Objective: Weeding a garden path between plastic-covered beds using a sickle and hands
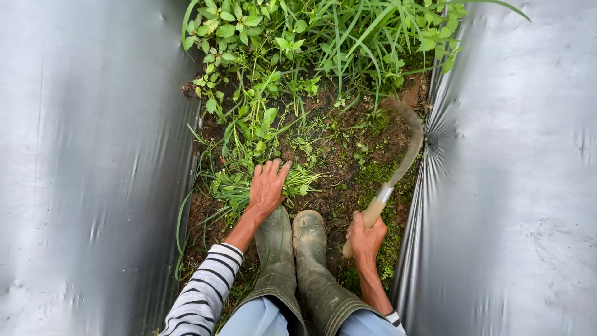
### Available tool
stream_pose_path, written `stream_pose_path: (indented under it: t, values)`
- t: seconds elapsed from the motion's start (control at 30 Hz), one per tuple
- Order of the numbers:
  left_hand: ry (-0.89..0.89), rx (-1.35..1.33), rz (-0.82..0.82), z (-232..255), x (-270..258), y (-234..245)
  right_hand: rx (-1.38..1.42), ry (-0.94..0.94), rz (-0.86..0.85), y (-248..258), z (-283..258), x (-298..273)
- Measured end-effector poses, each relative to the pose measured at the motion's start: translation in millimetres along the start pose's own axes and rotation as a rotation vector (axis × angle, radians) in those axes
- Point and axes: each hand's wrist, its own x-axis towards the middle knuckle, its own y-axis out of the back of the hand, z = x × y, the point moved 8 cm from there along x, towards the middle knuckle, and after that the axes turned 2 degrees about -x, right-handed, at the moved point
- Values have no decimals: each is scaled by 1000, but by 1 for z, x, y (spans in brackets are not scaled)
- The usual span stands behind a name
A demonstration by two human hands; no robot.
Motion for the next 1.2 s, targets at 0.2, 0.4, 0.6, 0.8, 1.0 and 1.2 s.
stream_pose_path:
  t: [0.2,0.4,0.6,0.8,1.0,1.2]
  values:
    - [0,-13,-5,-1,-1,0,-145,132,55,-2,-19,31]
    - [-8,8,-25,2,-1,11,-156,50,37,1,-31,14]
    - [-1,20,-2,-2,-1,3,-234,178,66,0,-45,26]
    - [-18,-4,-8,1,-3,11,-184,-17,32,-2,-24,2]
    - [-3,-9,5,-4,-4,-4,-25,13,-53,-34,-14,35]
    - [-30,-30,9,-1,-3,12,39,-139,-74,-30,15,5]
